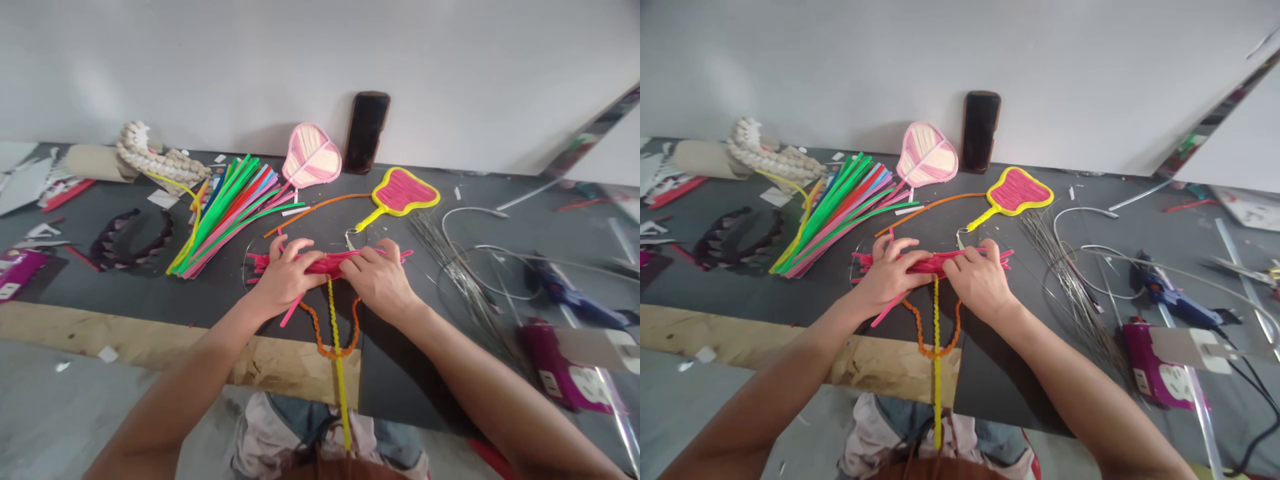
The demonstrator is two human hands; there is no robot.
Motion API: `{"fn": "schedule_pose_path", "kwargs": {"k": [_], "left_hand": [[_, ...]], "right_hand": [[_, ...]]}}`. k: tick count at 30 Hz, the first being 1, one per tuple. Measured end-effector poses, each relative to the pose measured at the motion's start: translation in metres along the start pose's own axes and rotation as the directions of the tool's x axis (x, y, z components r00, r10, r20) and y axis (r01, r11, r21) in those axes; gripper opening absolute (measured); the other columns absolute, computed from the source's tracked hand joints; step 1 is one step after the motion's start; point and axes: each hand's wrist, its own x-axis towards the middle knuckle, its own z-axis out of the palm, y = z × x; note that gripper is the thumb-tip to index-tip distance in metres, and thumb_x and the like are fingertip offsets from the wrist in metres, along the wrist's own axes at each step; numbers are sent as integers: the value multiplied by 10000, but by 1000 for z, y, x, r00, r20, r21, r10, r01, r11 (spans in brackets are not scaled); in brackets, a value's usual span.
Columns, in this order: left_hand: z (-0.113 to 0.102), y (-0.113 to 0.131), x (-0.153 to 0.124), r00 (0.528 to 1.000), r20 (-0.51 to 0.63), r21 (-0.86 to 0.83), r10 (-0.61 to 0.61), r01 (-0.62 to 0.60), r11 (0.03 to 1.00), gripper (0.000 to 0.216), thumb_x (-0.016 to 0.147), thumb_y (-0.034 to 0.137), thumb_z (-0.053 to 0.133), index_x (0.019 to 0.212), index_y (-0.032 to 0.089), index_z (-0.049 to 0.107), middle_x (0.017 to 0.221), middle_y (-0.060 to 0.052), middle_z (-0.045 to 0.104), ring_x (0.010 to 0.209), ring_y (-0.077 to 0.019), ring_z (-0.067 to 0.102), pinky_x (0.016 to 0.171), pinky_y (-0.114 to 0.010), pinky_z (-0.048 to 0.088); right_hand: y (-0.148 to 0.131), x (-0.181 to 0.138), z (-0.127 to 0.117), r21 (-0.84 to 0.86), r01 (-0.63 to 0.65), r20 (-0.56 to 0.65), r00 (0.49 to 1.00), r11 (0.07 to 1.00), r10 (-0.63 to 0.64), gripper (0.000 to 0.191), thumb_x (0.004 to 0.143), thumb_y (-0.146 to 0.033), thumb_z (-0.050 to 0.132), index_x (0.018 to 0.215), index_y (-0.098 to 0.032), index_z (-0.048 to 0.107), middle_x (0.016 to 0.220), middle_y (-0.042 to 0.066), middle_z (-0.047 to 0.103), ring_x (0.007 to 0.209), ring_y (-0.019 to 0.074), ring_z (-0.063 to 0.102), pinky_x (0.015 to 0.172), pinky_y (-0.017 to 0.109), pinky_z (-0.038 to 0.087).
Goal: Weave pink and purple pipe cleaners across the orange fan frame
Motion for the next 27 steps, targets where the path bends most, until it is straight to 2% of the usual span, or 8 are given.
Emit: {"fn": "schedule_pose_path", "kwargs": {"k": [4,7,10,13,16,19,22,27], "left_hand": [[1,-1,-1,1000,-11,-11,15,-15,1000,216,937,260,565,1012,373,733,1268,1,613,1302,-290,337,1119,-571,113],[3,-3,-2,1000,1,-8,18,-18,1000,234,937,239,557,1016,373,731,1283,9,598,1310,-283,332,1131,-568,80],[4,-3,-4,1000,-3,2,16,-16,1000,238,927,217,562,1014,373,719,1286,23,587,1312,-277,342,1140,-571,68],[5,-3,-5,1000,-7,18,14,-14,1000,260,922,185,550,1015,373,703,1284,36,584,1309,-279,362,1141,-572,94],[5,-3,-5,1000,-20,25,20,-19,1000,265,918,176,555,1003,373,709,1279,36,588,1303,-281,369,1138,-566,110],[4,-2,-5,1000,-23,21,17,-17,1000,255,919,192,564,1002,374,722,1280,18,591,1300,-285,356,1137,-572,107],[4,-2,-5,1000,-3,14,12,-12,1000,260,930,215,556,1038,382,724,1291,4,583,1307,-282,347,1147,-568,88],[4,-3,-5,1000,-11,4,17,-17,1000,254,937,232,550,1040,381,727,1284,0,591,1301,-285,351,1140,-560,103]], "right_hand": [[14,-2,-10,-2,10,46,999,1000,-10,181,947,-181,504,865,-199,665,779,32,699,785,188,507,991,463,172],[32,-6,-24,-11,-30,108,994,999,31,175,918,-168,528,857,-205,688,789,33,714,782,191,552,972,452,238],[52,-13,-39,52,-128,165,979,990,118,158,901,-250,560,870,-224,713,822,34,728,753,190,595,796,357,366],[67,-17,-49,247,-308,223,941,919,255,170,882,-316,561,854,-263,720,802,-3,726,641,150,586,588,274,359],[68,-15,-49,571,-440,335,896,694,293,198,855,-389,590,807,-237,708,686,-10,679,580,125,557,545,246,386],[61,-9,-40,800,-506,452,861,322,232,298,795,-485,670,816,-188,675,661,4,656,584,123,572,552,249,455],[52,-3,-28,836,-547,520,812,36,264,451,709,-510,766,978,-178,620,672,-3,662,603,135,620,552,256,507],[41,-2,-16,831,-514,556,754,-213,350,722,630,-426,852,1213,-229,475,773,-42,665,701,155,690,675,321,590]]}}
